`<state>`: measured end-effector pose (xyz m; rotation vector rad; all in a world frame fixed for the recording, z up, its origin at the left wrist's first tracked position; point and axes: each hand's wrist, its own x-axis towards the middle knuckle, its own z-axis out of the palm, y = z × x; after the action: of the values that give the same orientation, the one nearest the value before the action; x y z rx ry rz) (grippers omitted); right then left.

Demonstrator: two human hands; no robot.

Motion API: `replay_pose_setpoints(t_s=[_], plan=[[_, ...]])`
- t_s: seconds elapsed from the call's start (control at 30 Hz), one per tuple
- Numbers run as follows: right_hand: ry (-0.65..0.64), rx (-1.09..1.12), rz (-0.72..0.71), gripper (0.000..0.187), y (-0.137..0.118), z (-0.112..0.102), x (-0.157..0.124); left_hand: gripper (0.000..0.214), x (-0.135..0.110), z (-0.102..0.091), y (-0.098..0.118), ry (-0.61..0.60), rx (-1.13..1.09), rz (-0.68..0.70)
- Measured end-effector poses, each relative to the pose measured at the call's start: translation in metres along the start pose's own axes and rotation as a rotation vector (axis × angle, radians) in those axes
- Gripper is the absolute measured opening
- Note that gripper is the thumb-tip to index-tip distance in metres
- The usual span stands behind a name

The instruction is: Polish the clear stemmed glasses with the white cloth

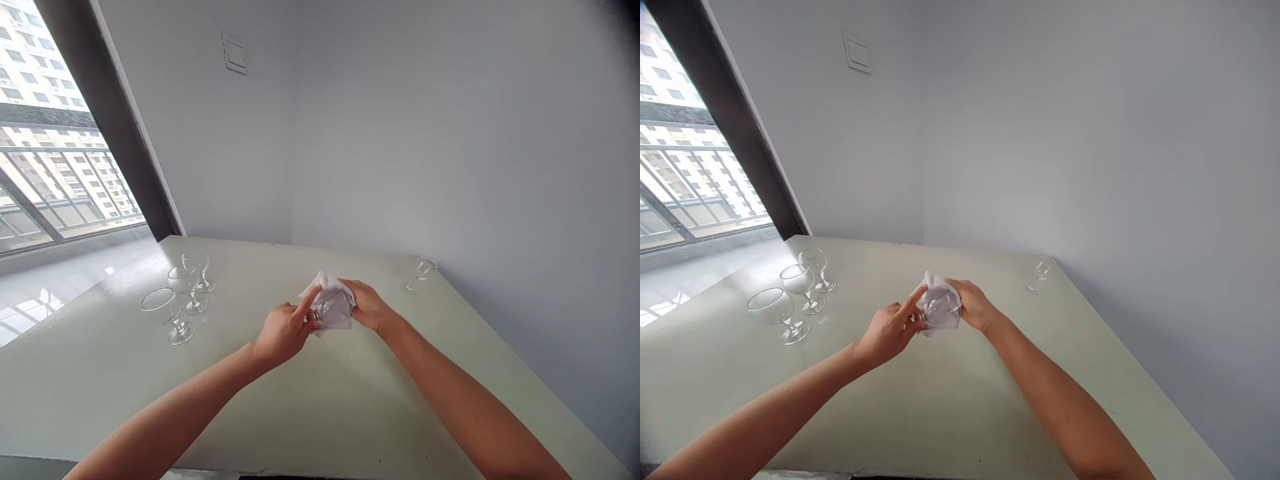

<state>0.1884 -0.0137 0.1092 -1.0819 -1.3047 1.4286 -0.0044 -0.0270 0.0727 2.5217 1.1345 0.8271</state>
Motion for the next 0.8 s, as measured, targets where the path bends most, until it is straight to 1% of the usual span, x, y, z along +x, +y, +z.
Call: replay_pose_setpoints(t_s=[0.07, 0.1, 0.13, 0.2, 0.23, 0.33, 0.4, 0.43, 0.5, 0.53, 0.6, 0.67, 0.73, 0.8], plan=[[0.139, 0.305, -0.006, 0.026, 0.012, 0.008, 0.005, 0.052, 0.006, 0.003, -0.001, 0.038, -0.079, -0.094], [0.181, 0.390, -0.031, 0.025, 0.017, 0.014, 0.005, 0.053, 0.010, 0.005, -0.001, 0.064, -0.121, -0.150], [0.194, 0.433, -0.057, 0.024, 0.023, 0.020, 0.004, 0.054, 0.015, 0.008, -0.002, 0.091, -0.162, -0.201], [0.169, 0.432, -0.111, 0.028, 0.031, 0.033, -0.001, 0.056, 0.025, 0.015, -0.002, 0.152, -0.227, -0.268], [0.150, 0.408, -0.137, 0.030, 0.034, 0.038, -0.003, 0.055, 0.030, 0.019, -0.002, 0.190, -0.239, -0.276], [0.129, 0.361, -0.179, 0.035, 0.045, 0.046, -0.006, 0.052, 0.037, 0.034, 0.005, 0.322, -0.173, -0.242], [0.116, 0.375, -0.145, 0.037, 0.052, 0.043, -0.005, 0.051, 0.038, 0.042, 0.012, 0.377, -0.102, -0.212], [0.108, 0.391, -0.117, 0.037, 0.055, 0.040, -0.005, 0.052, 0.038, 0.044, 0.015, 0.374, -0.093, -0.204], [0.102, 0.424, -0.058, 0.034, 0.061, 0.030, -0.005, 0.056, 0.038, 0.043, 0.018, 0.289, -0.186, -0.217], [0.101, 0.437, -0.029, 0.033, 0.063, 0.025, -0.005, 0.056, 0.039, 0.041, 0.018, 0.222, -0.299, -0.252], [0.070, 0.455, 0.022, 0.034, 0.064, 0.015, -0.007, 0.056, 0.042, 0.033, 0.014, 0.083, -0.628, -0.361], [-0.037, 0.467, 0.078, 0.035, 0.065, 0.009, -0.009, 0.054, 0.045, 0.026, 0.008, -0.027, -0.978, -0.448], [-0.140, 0.455, 0.124, 0.036, 0.066, 0.007, -0.009, 0.055, 0.048, 0.022, 0.000, -0.075, -1.207, -0.467], [-0.161, 0.375, 0.135, 0.038, 0.069, 0.006, -0.006, 0.054, 0.049, 0.023, -0.008, -0.056, -1.283, -0.484]])
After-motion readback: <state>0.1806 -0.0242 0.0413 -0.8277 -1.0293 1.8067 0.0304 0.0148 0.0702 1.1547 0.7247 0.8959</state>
